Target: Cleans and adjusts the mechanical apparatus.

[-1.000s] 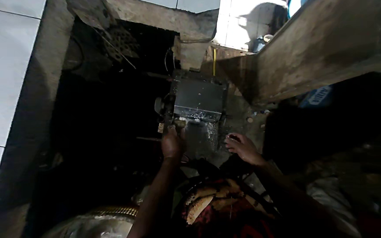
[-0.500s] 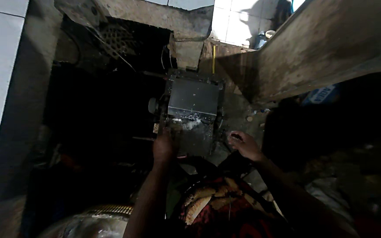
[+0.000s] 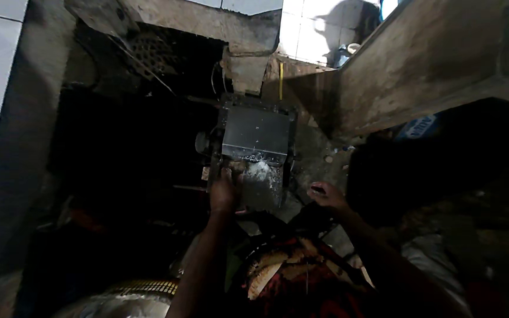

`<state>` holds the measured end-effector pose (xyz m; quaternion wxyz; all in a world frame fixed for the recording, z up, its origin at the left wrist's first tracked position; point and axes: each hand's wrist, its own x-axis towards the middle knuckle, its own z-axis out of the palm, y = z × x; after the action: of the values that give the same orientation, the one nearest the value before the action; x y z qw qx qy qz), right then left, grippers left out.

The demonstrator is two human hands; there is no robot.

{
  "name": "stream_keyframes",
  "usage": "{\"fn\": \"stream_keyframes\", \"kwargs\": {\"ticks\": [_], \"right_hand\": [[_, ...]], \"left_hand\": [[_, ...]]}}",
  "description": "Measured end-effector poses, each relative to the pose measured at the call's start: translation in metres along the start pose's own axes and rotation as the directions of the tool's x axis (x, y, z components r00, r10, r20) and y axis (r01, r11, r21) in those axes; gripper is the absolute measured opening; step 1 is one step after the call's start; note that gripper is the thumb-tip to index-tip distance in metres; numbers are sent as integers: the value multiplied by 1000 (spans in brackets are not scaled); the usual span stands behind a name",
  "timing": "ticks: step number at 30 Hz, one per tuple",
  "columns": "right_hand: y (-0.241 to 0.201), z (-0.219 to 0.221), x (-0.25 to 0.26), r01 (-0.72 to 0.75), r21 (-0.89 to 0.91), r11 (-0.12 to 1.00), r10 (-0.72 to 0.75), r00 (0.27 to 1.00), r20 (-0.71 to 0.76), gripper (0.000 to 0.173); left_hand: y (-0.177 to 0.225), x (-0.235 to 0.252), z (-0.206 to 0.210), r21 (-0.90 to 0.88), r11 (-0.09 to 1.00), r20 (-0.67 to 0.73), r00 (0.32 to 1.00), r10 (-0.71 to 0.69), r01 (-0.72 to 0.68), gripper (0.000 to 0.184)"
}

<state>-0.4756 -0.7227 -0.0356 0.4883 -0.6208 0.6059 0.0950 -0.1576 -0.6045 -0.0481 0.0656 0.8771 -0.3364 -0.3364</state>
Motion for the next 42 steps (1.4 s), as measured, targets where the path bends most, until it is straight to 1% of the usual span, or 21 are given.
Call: {"fn": "stream_keyframes", "kwargs": {"ticks": [2,4,6,7,10,12,14,16,18,20,24,28,30,33,37,42], "right_hand": [[-2,2,-4,3,-22,1000,-3,1000,-13,49],[0,4,-5,18,-47,999,-19,1000,-21,48],[4,3,-4,34,-69,997,-36,999,-21,48],[8,2,-3,51,-80,996,-53,998,-25,48],[15,0,-5,34,-80,996,-38,998,-43,48],[15,-1,-6,-1,-37,999,-1,998,-70,46],[13,-4,-6,4,-22,1000,-5,998,-67,45],[15,-6,-4,31,-65,997,-34,998,-47,47],[17,-6,-2,44,-93,995,-48,998,-44,49],[18,-6,0,48,-113,992,-54,997,-49,48],[25,-5,3,52,-132,990,-60,997,-53,47],[30,-5,6,60,-122,991,-64,998,-28,49],[32,-4,6,43,-100,994,-48,997,-54,46],[37,-1,8,68,-104,992,-78,993,-90,45],[34,-2,10,68,-162,984,-74,997,-26,48],[32,-2,8,68,-170,983,-72,997,-20,48]], "left_hand": [[0,2,3,9,1000,4,1000,10,-10,60],[-1,-2,4,-12,999,-31,999,34,-34,57],[-1,-15,1,-64,996,-60,996,59,-62,55],[2,-24,-1,-79,994,-52,996,76,-80,53],[20,-51,-2,-56,990,96,986,133,-128,49],[32,-51,6,-22,990,153,978,144,-142,50],[40,-42,16,8,989,136,980,146,-149,52],[44,-35,22,40,985,106,981,163,-168,54],[45,-33,24,53,985,116,981,155,-162,55],[43,-33,25,45,987,140,980,144,-151,56],[37,-31,32,0,991,126,983,135,-136,54],[33,-26,30,-54,989,107,984,140,-134,53],[32,-23,29,-59,990,105,985,137,-131,50],[30,-20,29,-63,984,73,983,170,-165,50],[30,-17,26,-59,981,44,981,186,-184,48],[29,-12,27,-54,976,14,977,214,-213,48]]}}
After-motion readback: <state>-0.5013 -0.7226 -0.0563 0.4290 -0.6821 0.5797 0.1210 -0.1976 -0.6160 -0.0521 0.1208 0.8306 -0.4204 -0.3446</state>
